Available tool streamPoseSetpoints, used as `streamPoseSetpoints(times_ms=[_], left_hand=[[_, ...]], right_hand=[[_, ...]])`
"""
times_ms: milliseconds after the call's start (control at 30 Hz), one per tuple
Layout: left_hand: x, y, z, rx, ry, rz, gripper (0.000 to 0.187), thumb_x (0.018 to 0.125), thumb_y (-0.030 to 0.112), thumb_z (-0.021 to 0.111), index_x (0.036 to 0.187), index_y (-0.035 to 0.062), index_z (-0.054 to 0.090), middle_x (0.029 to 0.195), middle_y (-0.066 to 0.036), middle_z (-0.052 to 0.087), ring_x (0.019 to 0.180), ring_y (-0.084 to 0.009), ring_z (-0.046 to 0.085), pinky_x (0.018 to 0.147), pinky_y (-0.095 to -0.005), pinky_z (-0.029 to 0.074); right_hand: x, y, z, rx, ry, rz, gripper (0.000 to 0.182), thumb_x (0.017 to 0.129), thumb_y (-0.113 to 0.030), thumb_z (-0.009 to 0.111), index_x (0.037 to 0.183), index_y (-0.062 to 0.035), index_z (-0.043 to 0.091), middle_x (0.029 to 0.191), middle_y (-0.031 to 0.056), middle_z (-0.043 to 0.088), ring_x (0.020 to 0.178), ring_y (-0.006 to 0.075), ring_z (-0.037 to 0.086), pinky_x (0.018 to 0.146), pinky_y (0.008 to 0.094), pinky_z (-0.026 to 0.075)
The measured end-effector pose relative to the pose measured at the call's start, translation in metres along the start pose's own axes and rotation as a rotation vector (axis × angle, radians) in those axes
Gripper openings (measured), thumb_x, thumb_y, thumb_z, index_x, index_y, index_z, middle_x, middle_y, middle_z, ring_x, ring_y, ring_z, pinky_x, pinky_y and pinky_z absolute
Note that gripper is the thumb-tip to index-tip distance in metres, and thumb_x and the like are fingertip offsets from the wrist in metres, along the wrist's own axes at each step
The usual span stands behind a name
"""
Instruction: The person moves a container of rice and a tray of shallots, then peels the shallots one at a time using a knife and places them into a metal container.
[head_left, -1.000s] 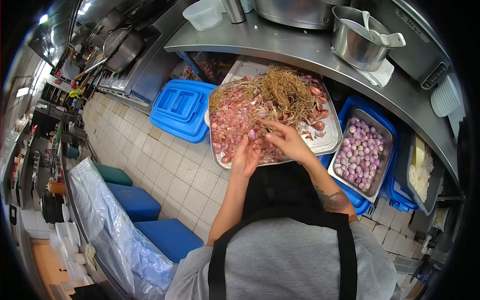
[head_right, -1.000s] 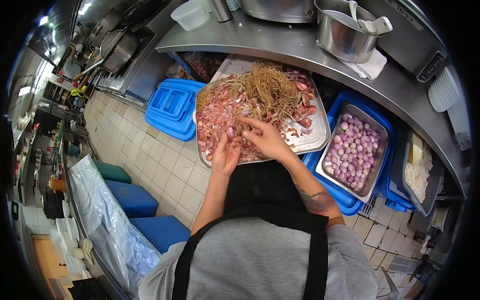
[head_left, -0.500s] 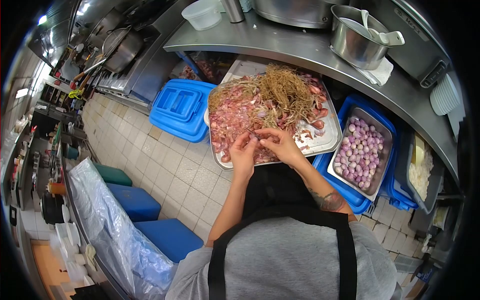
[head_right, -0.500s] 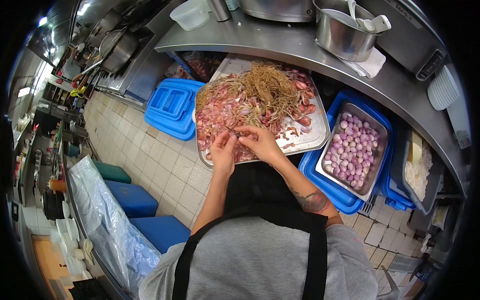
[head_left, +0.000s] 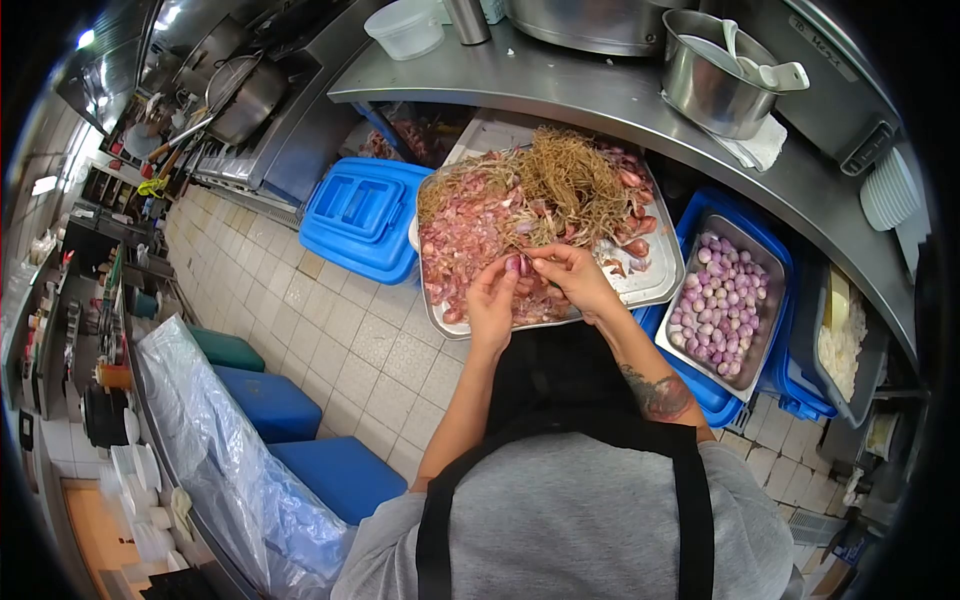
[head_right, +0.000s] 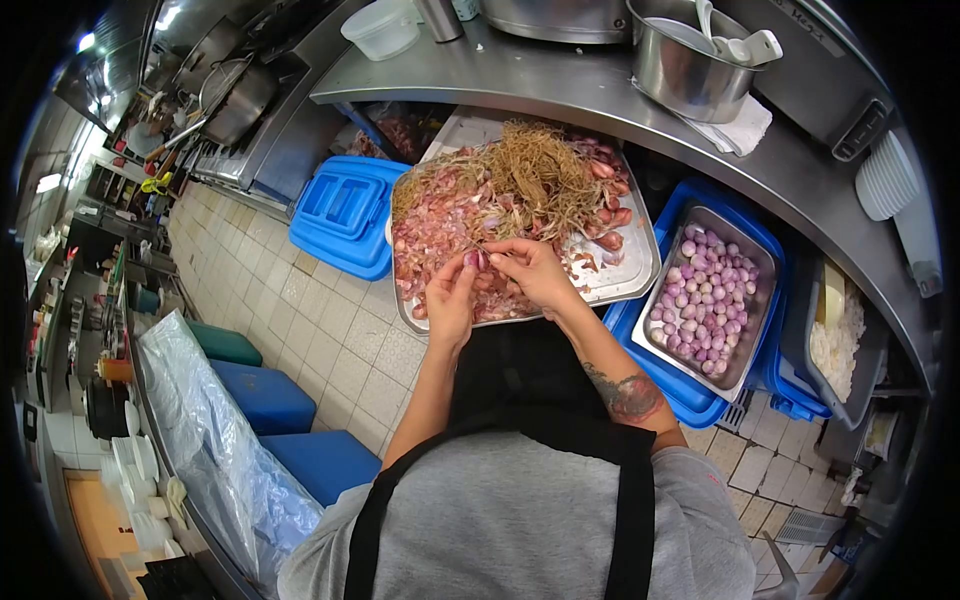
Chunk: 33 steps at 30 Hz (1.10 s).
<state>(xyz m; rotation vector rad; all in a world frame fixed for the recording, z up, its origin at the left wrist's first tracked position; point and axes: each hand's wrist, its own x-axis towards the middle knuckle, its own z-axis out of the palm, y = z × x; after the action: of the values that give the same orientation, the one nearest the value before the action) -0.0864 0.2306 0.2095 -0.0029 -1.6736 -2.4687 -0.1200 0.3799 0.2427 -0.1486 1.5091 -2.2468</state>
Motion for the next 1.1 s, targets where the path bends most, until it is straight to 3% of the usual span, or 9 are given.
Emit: streamPoseSetpoints(times_ms=[133, 233, 333, 467, 600, 700, 867, 967, 1100], left_hand=[[0.002, -0.005, -0.006, -0.174, -0.045, -0.056, 0.023, 0.094, 0.008, 0.051, 0.114, -0.0038, 0.054, 0.098, -0.008, 0.063, 0.083, -0.0133, 0.060, 0.075, -0.0246, 0.050], [-0.001, 0.003, -0.003, -0.347, 0.034, -0.087, 0.022, 0.093, 0.009, 0.052, 0.112, -0.0034, 0.053, 0.097, -0.008, 0.062, 0.084, -0.0146, 0.060, 0.075, -0.0258, 0.050], [-0.002, 0.013, -0.002, -0.485, 0.071, -0.111, 0.018, 0.093, 0.009, 0.050, 0.107, -0.0025, 0.055, 0.099, -0.008, 0.061, 0.089, -0.0157, 0.059, 0.081, -0.0262, 0.049], [-0.001, 0.008, -0.009, -0.534, 0.069, -0.149, 0.019, 0.092, 0.007, 0.052, 0.109, -0.0006, 0.052, 0.101, -0.009, 0.060, 0.091, -0.0187, 0.060, 0.082, -0.0280, 0.049], [-0.003, 0.009, 0.001, -0.482, 0.188, -0.269, 0.024, 0.090, 0.004, 0.051, 0.113, 0.0003, 0.050, 0.103, -0.009, 0.060, 0.091, -0.0216, 0.061, 0.078, -0.0309, 0.051], [-0.005, 0.005, -0.004, -0.505, 0.215, -0.330, 0.021, 0.089, 0.002, 0.050, 0.111, 0.0005, 0.051, 0.102, -0.009, 0.060, 0.092, -0.0211, 0.061, 0.077, -0.0296, 0.050], [-0.008, 0.007, -0.001, -0.556, 0.255, -0.309, 0.016, 0.089, 0.004, 0.051, 0.105, 0.0004, 0.055, 0.100, -0.009, 0.061, 0.094, -0.0172, 0.058, 0.082, -0.0281, 0.048], [-0.010, 0.014, 0.008, -0.527, 0.224, -0.229, 0.015, 0.090, 0.005, 0.051, 0.103, -0.0005, 0.056, 0.098, -0.008, 0.060, 0.091, -0.0161, 0.058, 0.080, -0.0276, 0.048], [-0.015, 0.025, 0.020, -0.471, 0.233, -0.182, 0.014, 0.090, 0.004, 0.052, 0.102, -0.0014, 0.055, 0.096, -0.007, 0.060, 0.087, -0.0145, 0.057, 0.078, -0.0265, 0.049]], right_hand=[[0.007, 0.009, -0.008, -0.223, 0.069, -0.134, 0.020, 0.090, -0.010, 0.059, 0.108, -0.0042, 0.063, 0.068, -0.0054, 0.053, 0.050, 0.0010, 0.038, 0.043, 0.0178, 0.027], [0.015, 0.021, -0.021, -0.368, 0.157, -0.174, 0.019, 0.086, -0.009, 0.062, 0.103, -0.0035, 0.065, 0.070, -0.0013, 0.060, 0.057, 0.0036, 0.047, 0.050, 0.0217, 0.038], [0.013, 0.012, -0.029, -0.592, 0.352, -0.269, 0.022, 0.086, -0.012, 0.061, 0.107, -0.0062, 0.066, 0.063, -0.0042, 0.053, 0.053, 0.0021, 0.041, 0.047, 0.0207, 0.031], [0.005, 0.002, -0.025, -0.763, 0.276, -0.351, 0.029, 0.085, -0.014, 0.061, 0.113, -0.0072, 0.064, 0.064, -0.0014, 0.055, 0.056, 0.0057, 0.045, 0.052, 0.0234, 0.038], [-0.012, -0.006, 0.002, -0.645, 0.229, -0.430, 0.031, 0.083, -0.013, 0.062, 0.113, -0.0055, 0.062, 0.096, 0.0158, 0.068, 0.081, 0.0203, 0.065, 0.073, 0.0293, 0.048], [-0.034, -0.011, 0.024, -0.640, 0.120, -0.409, 0.032, 0.083, -0.012, 0.062, 0.114, -0.0028, 0.061, 0.107, 0.0183, 0.064, 0.094, 0.0244, 0.065, 0.080, 0.0311, 0.048], [-0.029, 0.018, 0.022, -0.653, 0.108, -0.589, 0.035, 0.081, -0.011, 0.063, 0.116, -0.0037, 0.061, 0.104, 0.0195, 0.065, 0.095, 0.0306, 0.064, 0.082, 0.0347, 0.048], [-0.030, 0.015, 0.024, -0.658, 0.107, -0.604, 0.035, 0.082, -0.011, 0.064, 0.116, -0.0040, 0.061, 0.103, 0.0195, 0.065, 0.093, 0.0301, 0.065, 0.080, 0.0345, 0.049], [-0.032, 0.009, 0.024, -0.651, 0.075, -0.523, 0.036, 0.082, -0.003, 0.062, 0.118, -0.0005, 0.059, 0.111, 0.0163, 0.064, 0.099, 0.0196, 0.063, 0.085, 0.0295, 0.048]])
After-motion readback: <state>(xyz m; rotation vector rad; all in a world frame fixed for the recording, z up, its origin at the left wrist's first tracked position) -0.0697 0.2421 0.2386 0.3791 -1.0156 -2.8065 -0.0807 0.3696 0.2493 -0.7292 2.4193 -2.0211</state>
